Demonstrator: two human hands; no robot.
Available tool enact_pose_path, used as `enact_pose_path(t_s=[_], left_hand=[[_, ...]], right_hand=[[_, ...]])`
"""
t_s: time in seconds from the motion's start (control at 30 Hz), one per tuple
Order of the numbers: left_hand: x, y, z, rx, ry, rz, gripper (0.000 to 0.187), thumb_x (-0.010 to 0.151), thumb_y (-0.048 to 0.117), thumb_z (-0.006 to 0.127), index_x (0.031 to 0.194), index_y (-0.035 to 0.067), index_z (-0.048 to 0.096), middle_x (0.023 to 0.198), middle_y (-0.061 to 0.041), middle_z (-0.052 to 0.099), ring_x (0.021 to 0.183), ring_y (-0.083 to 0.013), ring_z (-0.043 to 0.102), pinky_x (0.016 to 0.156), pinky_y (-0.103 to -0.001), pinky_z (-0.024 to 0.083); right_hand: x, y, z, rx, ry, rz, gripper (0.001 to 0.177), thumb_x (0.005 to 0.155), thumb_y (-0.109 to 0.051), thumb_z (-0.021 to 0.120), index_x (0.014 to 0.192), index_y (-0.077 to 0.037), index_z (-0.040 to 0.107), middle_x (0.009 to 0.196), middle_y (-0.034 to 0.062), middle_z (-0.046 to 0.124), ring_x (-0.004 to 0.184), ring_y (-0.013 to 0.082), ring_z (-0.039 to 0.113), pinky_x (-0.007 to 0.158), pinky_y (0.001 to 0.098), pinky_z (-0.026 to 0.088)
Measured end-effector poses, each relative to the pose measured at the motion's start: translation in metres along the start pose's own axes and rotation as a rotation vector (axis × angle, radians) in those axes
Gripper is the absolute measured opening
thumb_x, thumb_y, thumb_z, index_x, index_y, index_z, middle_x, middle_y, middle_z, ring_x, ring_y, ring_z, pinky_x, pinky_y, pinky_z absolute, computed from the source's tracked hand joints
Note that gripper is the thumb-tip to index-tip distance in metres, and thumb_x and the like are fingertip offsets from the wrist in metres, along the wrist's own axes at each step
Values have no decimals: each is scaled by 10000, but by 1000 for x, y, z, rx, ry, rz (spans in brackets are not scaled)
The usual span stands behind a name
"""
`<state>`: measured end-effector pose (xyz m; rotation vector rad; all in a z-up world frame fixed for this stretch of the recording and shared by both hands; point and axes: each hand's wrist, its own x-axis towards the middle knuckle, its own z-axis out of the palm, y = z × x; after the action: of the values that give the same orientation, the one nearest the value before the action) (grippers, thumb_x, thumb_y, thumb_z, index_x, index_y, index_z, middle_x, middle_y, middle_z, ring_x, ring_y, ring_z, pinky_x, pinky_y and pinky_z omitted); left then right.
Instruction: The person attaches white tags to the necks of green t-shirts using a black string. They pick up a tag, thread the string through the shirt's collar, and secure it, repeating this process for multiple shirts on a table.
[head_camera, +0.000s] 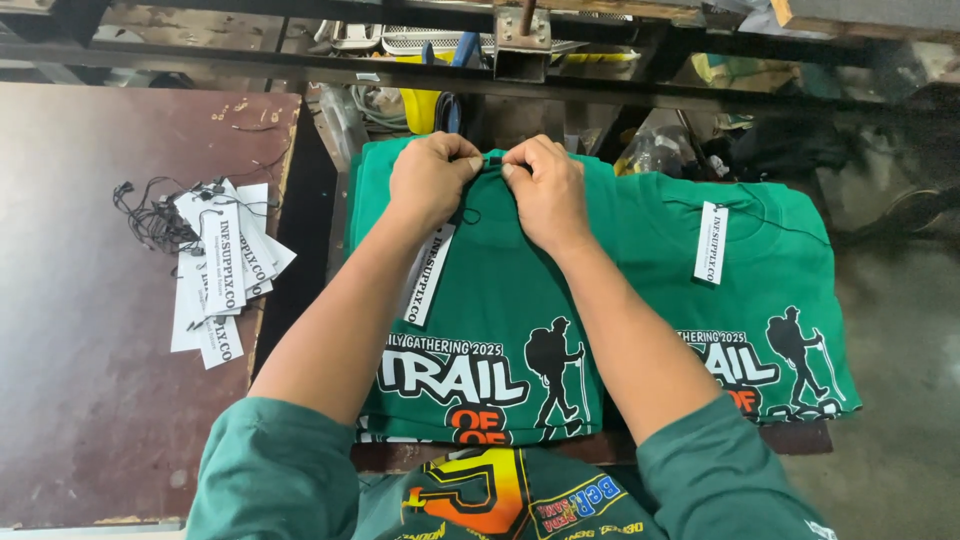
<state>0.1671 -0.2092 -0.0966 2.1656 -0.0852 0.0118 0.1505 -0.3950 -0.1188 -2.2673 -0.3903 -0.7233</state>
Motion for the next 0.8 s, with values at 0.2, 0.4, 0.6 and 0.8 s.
enact_pose_path(t_s=[0.2,0.4,0.6,0.8], left_hand=[[0,0,1,14,9,21,110,872,256,727,951,231,799,903,-9,726,923,-264,723,771,-381,565],[2,-2,1,-9,17,40,96,850,269,743,929,248,793,905,7,716,943,-253,715,796,-369,559],[3,-1,1,-1,12,36,103,848,277,742,934,253,793,907,17,720,956,-248,717,808,-368,559],[2,-3,1,-35,11,19,101,841,285,739,927,280,791,893,49,716,950,-209,716,814,-344,555]], right_hand=[[0,-1,-1,15,-7,-8,102,844,-97,779,869,-165,708,828,-6,644,866,250,663,806,388,517],[0,-1,-1,12,-9,-2,107,851,-96,775,865,-175,705,827,-21,636,871,243,656,818,381,501],[-1,-9,-4,-24,-42,59,91,865,-140,767,866,-186,688,842,-42,628,903,214,645,861,377,471],[0,-3,-2,9,-27,23,101,866,-112,764,853,-177,687,804,-25,611,860,228,644,818,370,484]])
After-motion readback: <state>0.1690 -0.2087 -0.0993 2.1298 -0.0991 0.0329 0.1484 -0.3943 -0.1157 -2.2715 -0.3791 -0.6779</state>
